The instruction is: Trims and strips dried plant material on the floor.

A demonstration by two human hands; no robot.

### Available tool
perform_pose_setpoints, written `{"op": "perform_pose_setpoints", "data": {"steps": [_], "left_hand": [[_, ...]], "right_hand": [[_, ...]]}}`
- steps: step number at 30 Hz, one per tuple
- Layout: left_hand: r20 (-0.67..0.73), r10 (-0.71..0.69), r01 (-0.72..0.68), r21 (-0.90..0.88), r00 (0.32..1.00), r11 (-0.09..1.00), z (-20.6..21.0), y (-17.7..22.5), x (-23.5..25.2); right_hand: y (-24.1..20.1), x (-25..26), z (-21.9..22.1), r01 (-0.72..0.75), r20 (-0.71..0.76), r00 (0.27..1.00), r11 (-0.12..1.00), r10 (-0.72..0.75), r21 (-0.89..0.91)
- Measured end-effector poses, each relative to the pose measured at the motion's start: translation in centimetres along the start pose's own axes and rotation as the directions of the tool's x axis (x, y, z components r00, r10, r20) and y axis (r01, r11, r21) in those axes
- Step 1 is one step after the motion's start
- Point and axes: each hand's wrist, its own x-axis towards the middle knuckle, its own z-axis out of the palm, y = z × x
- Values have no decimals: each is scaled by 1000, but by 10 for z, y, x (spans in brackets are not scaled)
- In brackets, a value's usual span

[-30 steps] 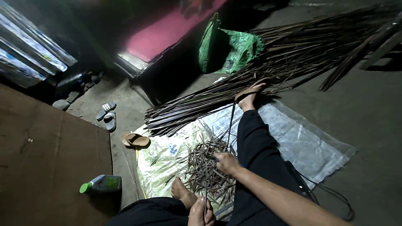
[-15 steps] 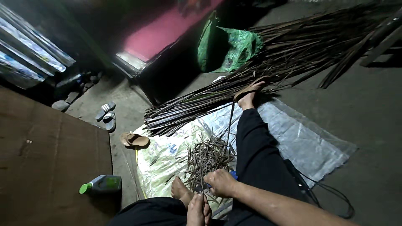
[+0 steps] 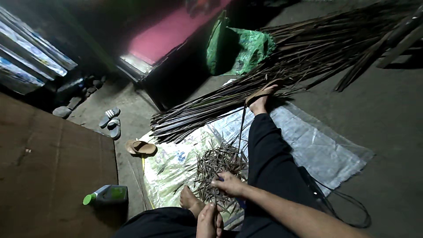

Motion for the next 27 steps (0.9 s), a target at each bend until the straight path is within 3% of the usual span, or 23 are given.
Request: {"op": "perform_pose_setpoints", "data": {"steps": [3, 5, 7, 10, 13, 15, 21, 27], "left_hand": [[12, -2, 3, -60, 1000, 998, -3, 1, -4], [42, 4, 1, -121, 999, 993, -5, 1, -5], [41, 12, -6, -155, 999, 988, -6, 1, -3], [34, 13, -7, -165, 999, 986, -3, 1, -1], [72, 15, -1, -188, 997, 982, -4, -2, -1], [112, 18, 7, -220, 993, 976, -7, -3, -2], [165, -17, 53, -221, 986, 974, -9, -7, -5], [162, -15, 48, -198, 987, 979, -8, -5, -5]], "right_hand": [[-9, 3, -7, 49, -104, 994, 996, -41, 80], [-6, 4, -12, 124, -167, 979, 992, -117, 37], [3, 1, -13, 167, -137, 972, 970, -192, -176], [5, -8, -2, 165, 46, 984, 797, -170, -581], [0, -11, 11, 188, 117, 982, 659, -151, -728], [1, -9, 9, 215, 106, 971, 590, -214, -779], [-3, 8, -29, -77, -173, 981, 648, -86, -757], [-9, 15, -30, -215, -313, 950, 694, -16, -687]]}}
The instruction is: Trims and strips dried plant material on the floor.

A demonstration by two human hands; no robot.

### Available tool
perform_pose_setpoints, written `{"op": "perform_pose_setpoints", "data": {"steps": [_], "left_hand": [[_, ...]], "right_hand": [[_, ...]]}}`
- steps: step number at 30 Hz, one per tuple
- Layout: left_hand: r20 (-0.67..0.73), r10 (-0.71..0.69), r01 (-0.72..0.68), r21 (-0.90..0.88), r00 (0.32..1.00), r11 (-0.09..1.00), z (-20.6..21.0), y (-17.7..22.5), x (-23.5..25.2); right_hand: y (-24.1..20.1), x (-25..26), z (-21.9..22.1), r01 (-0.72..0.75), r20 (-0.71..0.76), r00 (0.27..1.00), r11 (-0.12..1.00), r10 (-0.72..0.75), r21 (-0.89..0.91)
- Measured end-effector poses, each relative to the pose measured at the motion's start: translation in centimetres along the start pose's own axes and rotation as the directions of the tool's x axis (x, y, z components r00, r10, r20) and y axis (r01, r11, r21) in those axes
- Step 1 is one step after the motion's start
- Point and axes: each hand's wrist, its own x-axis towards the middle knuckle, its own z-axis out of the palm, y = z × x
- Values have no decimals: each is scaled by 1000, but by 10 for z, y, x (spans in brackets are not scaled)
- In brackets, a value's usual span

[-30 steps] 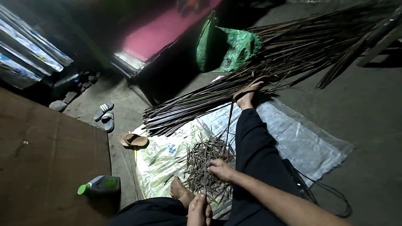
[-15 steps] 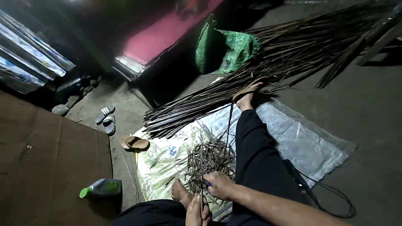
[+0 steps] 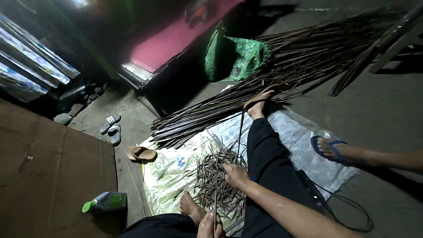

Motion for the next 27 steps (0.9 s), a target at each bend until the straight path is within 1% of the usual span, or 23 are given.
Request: {"op": "perform_pose_setpoints", "data": {"steps": [2, 3, 4, 5, 6, 8, 9, 11, 13, 15, 17, 23, 27], "left_hand": [[-11, 5, -5, 34, 1000, 999, 1, 0, -4], [-17, 11, -10, 48, 1000, 999, 1, 0, -5], [-29, 21, -20, 60, 999, 998, 1, 0, -4], [-52, 34, -30, 71, 998, 997, 1, 1, -3], [-80, 44, -38, 77, 996, 996, 2, 1, -2], [-131, 64, -50, 103, 989, 993, 6, 2, 3], [-152, 78, -60, 124, 985, 991, 6, 3, 5], [-176, 123, -93, 170, 977, 981, 6, 2, 6], [-199, 151, -114, 187, 968, 976, 7, 1, 6], [-194, 139, -105, 174, 971, 979, 5, 0, 6], [-186, 115, -86, 155, 976, 984, 4, -1, 6], [-160, 81, -63, 113, 984, 992, 3, -1, 7], [-118, 56, -48, 67, 991, 997, 2, 0, 5]], "right_hand": [[10, 6, -5, -83, -47, 995, 986, 90, 144], [14, 7, -8, -98, -69, 991, 975, 114, 201], [16, 6, -9, -78, -82, 992, 967, 101, 244], [15, 2, -8, -19, -76, 996, 962, 41, 274], [13, -4, -4, 63, -50, 997, 955, -51, 290], [5, -18, 12, 227, 36, 969, 937, -246, 266], [-3, -26, 20, 280, 100, 945, 928, -311, 244], [-16, -37, 30, 342, 216, 901, 922, -376, 180], [-23, -39, 31, 370, 279, 878, 921, -389, 118], [-22, -35, 33, 413, 279, 868, 909, -410, 50], [-20, -33, 33, 424, 280, 869, 906, -409, 6], [-14, -24, 27, 414, 237, 896, 900, -376, -137], [-8, -11, 23, 335, 201, 930, 933, -306, -129]]}}
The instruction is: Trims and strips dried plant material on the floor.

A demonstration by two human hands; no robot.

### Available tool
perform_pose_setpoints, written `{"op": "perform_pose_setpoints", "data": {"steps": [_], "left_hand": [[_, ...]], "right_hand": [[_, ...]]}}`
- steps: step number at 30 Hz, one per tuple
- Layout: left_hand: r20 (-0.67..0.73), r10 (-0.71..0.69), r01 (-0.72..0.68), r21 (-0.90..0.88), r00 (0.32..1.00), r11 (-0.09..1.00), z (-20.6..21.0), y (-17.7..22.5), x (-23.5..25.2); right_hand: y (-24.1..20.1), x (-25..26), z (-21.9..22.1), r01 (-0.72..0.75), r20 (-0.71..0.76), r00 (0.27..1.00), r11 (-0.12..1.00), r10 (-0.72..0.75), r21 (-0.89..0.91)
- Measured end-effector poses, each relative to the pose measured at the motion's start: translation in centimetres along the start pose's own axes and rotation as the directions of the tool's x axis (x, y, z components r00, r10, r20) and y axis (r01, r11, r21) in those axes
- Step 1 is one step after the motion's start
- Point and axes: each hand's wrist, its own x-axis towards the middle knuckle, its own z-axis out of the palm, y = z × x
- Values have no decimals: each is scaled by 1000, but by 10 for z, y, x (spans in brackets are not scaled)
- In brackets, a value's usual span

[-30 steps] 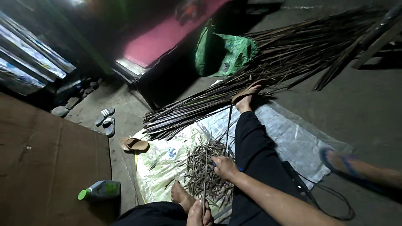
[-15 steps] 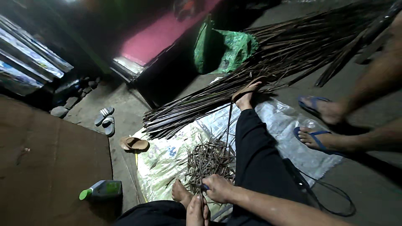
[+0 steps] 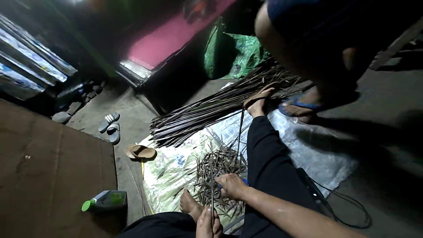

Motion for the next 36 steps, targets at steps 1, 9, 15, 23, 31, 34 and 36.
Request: {"op": "perform_pose_setpoints", "data": {"steps": [1, 9, 15, 23, 31, 34, 36], "left_hand": [[12, -7, 7, -8, 1000, 1000, 0, 0, -1], [-7, -5, 6, 61, 1000, 998, 1, -3, -4], [22, -48, 45, 140, 999, 989, 2, -2, 1], [37, -155, 148, 141, 987, 979, -6, -1, -3], [1, 20, -20, 106, 1000, 994, 1, 8, -6], [-8, 57, -54, 207, 998, 977, 0, 6, -9], [-44, 167, -122, 508, 985, 853, 2, 9, -10]], "right_hand": [[4, 2, -2, -41, -9, 999, 999, 41, 17], [33, 7, -15, -216, -83, 930, 718, 357, 662], [8, -1, 6, -248, 212, 959, 194, 188, 949], [17, -2, 5, -281, 125, 931, 454, 343, 846], [-29, -35, 13, 106, 103, 987, 977, -127, 183], [-14, -28, 25, 205, 1, 979, 974, -206, 101], [-5, -21, 19, 154, 31, 987, 985, -157, 82]]}}
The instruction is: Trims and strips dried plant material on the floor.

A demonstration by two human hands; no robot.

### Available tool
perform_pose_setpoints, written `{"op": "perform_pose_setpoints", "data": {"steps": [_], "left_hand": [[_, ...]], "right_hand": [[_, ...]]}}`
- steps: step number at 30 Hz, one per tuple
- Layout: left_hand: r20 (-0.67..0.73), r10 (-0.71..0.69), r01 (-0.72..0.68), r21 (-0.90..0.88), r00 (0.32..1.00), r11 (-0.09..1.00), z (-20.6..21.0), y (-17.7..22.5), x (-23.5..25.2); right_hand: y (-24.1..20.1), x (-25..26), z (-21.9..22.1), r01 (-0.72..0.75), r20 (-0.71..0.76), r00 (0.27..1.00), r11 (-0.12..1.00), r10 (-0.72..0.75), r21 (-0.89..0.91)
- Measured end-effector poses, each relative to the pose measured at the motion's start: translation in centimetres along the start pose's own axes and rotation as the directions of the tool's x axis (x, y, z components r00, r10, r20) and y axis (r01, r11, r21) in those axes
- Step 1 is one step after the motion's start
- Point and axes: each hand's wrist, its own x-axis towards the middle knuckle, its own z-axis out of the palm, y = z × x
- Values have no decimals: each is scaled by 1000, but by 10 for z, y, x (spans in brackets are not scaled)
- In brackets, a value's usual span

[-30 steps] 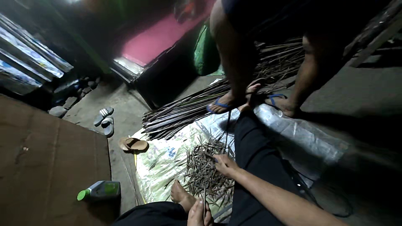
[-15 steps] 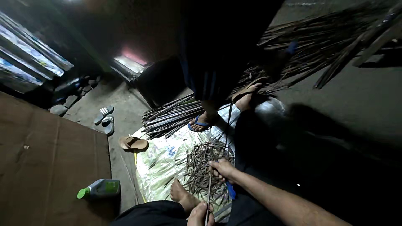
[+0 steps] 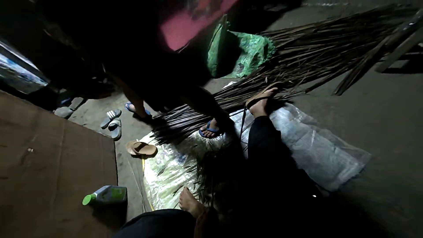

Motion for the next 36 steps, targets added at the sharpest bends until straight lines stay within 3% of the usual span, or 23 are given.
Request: {"op": "perform_pose_setpoints", "data": {"steps": [2, 3, 6, 9, 11, 14, 18, 23, 27, 29, 36], "left_hand": [[-92, 33, -19, 151, 995, 988, 5, 11, 10], [-104, 14, -2, 117, 994, 993, 6, 13, 10], [47, -116, 124, -216, 992, 968, 2, 4, -4], [159, -179, 225, -353, 971, 908, -2, -4, -4], [116, -199, 228, -356, 973, 906, 0, -5, -1], [82, -173, 190, -318, 982, 929, 3, -6, 5], [63, -160, 172, -315, 985, 933, 5, -9, 7], [66, -127, 140, -294, 990, 945, 7, -10, 3], [100, -108, 132, -268, 989, 954, 7, -12, -1], [103, -104, 129, -281, 989, 951, 6, -11, 1], [95, -124, 152, -382, 988, 912, 5, -7, 7]], "right_hand": [[-1, 2, -14, -110, 32, 993, 993, 111, -54], [-4, 4, -20, -199, 31, 979, 976, 202, -87], [10, 15, -33, -381, -92, 921, 924, 378, -19], [17, 13, -53, -475, -151, 863, 876, 482, 79], [14, 5, -52, -438, -106, 888, 893, 447, 102], [-5, -4, -32, -280, 43, 960, 959, 278, 50], [-25, -6, -16, -121, 135, 982, 989, 131, -83], [-7, 8, -25, -256, 30, 964, 955, 263, -151], [19, 11, -48, -467, -117, 880, 884, 461, -28], [21, 10, -54, -497, -158, 853, 867, 498, 48], [-17, 0, -10, -154, 40, 988, 977, 149, 149]]}}
